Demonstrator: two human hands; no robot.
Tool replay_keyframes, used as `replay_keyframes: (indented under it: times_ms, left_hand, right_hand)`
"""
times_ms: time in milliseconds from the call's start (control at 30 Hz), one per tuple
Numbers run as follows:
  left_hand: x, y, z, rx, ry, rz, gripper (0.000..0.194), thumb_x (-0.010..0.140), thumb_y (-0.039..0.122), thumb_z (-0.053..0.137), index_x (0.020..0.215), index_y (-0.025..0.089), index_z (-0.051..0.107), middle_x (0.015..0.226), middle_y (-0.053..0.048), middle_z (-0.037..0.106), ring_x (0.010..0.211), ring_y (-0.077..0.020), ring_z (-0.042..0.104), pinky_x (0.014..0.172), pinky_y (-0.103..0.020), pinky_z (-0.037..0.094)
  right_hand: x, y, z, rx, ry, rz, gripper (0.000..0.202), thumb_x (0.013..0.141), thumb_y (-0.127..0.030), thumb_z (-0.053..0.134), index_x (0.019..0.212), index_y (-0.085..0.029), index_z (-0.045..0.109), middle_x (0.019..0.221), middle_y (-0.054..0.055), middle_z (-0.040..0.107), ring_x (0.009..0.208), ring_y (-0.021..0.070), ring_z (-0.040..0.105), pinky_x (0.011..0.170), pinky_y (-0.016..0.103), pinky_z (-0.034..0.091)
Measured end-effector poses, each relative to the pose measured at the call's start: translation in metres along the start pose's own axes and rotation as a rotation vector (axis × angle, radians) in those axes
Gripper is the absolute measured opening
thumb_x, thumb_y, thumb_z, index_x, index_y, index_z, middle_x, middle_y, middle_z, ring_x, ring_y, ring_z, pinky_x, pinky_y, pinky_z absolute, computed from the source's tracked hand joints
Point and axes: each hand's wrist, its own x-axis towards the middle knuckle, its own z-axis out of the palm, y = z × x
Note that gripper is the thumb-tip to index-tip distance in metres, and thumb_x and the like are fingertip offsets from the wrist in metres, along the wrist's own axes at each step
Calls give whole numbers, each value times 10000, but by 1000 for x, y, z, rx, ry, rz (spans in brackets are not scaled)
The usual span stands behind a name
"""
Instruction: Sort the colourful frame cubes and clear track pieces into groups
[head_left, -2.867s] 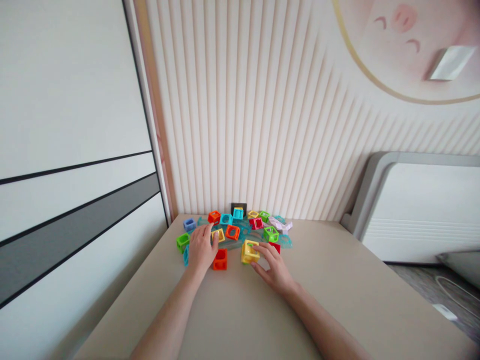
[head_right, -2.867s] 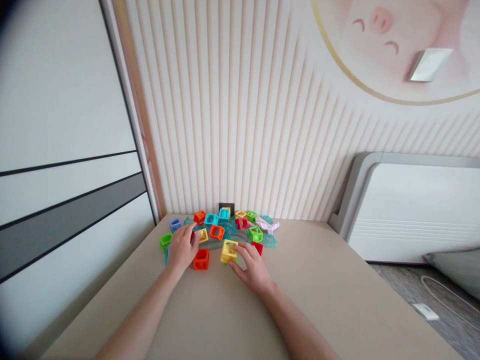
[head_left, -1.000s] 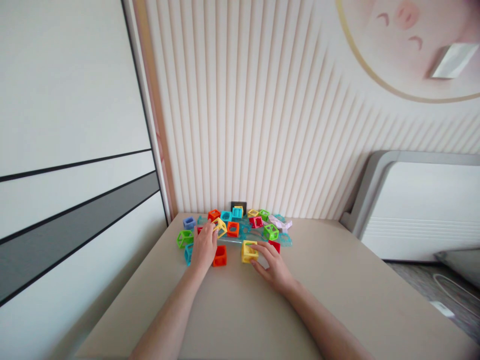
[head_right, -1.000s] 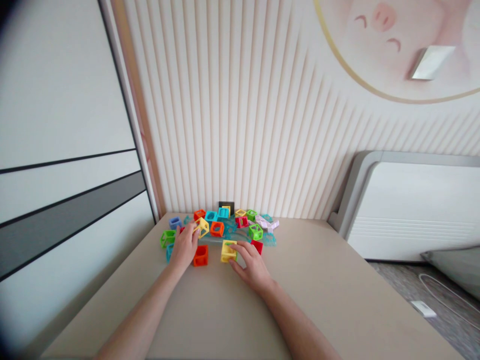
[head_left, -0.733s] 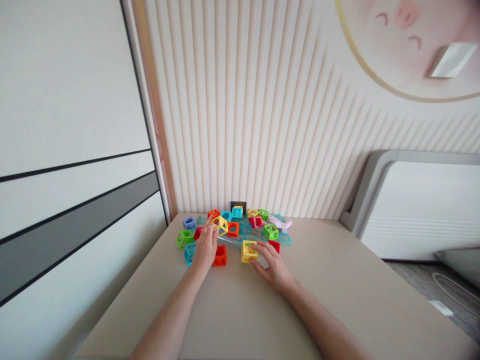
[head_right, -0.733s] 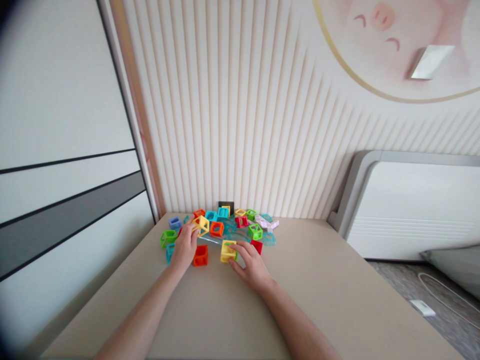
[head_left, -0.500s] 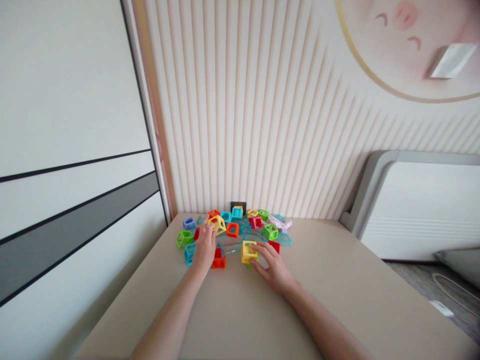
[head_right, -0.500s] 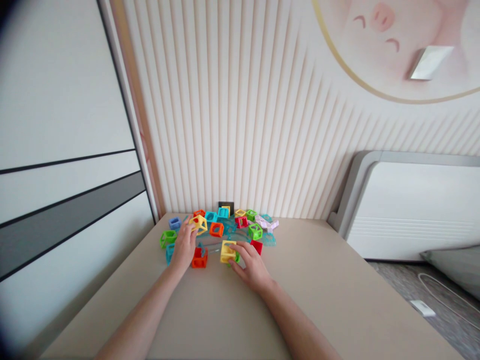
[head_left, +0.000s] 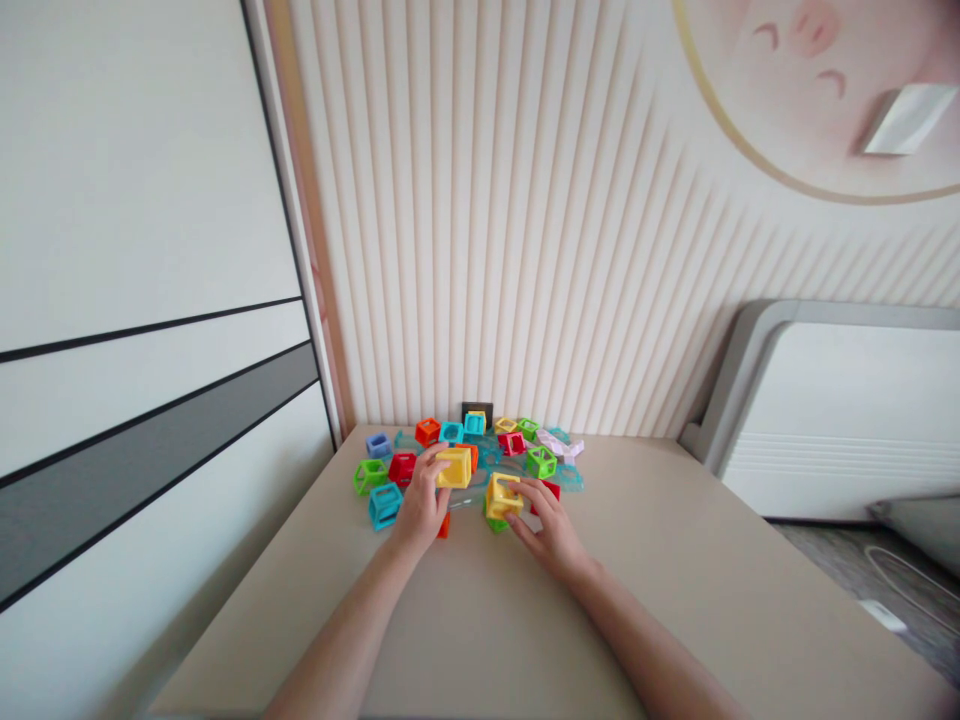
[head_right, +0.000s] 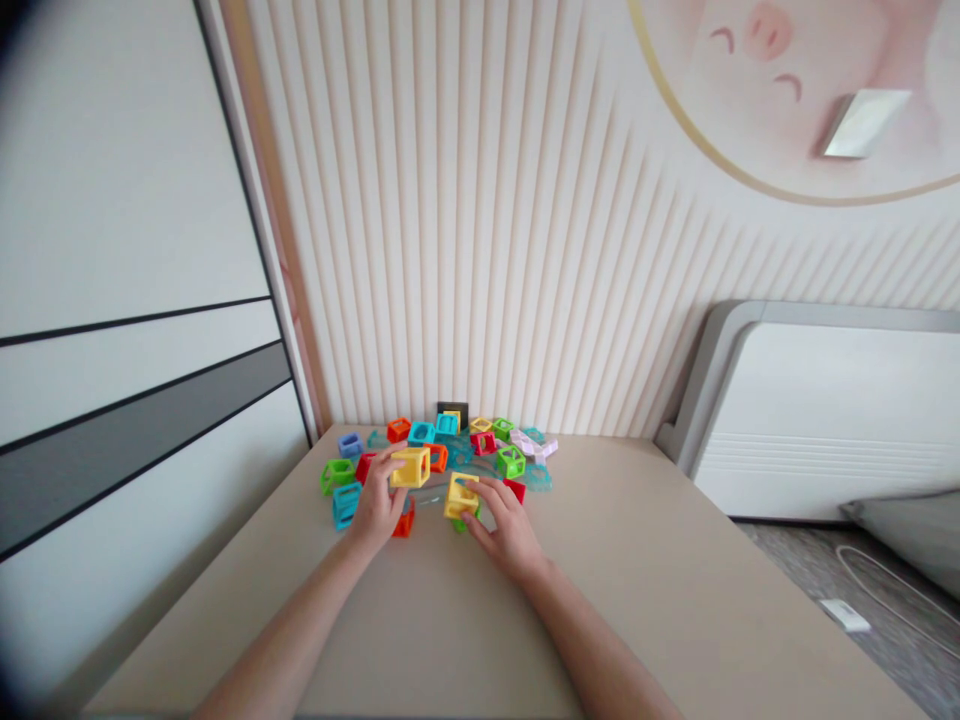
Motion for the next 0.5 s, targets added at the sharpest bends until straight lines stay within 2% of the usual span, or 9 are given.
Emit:
replay_keyframes:
  times_ms: [233,400,500]
  left_hand:
    - [-3,12,3,-71,-81,67,549,884,-16,381,1379,219,352,1369,-155,551,1302,-231,537,1018,-446,526]
    - [-6,14,6,-110,-125,38,508,937,74,425,1417,226,360,1300,-130,622,1209,-217,617,952,-382,574]
    - [-5,16,6,-118,-109,36,416,967,91,393,1357,228,443,1245,-107,648,1162,-199,643,929,-351,584]
  right_hand:
    - [-2,5,0,71,59,52,378,945,-315,564,1311,-248,499,1227,118,623,1130,250,617,951,413,538]
    - [-2,4,-2,91,70,61,351,950,-313,546,1291,-239,512,1200,119,632,1098,252,626,913,389,548]
    - [-1,2,-4,82,61,46,338,948,-313,545,1278,-245,523,1195,113,638,1102,252,625,922,389,543]
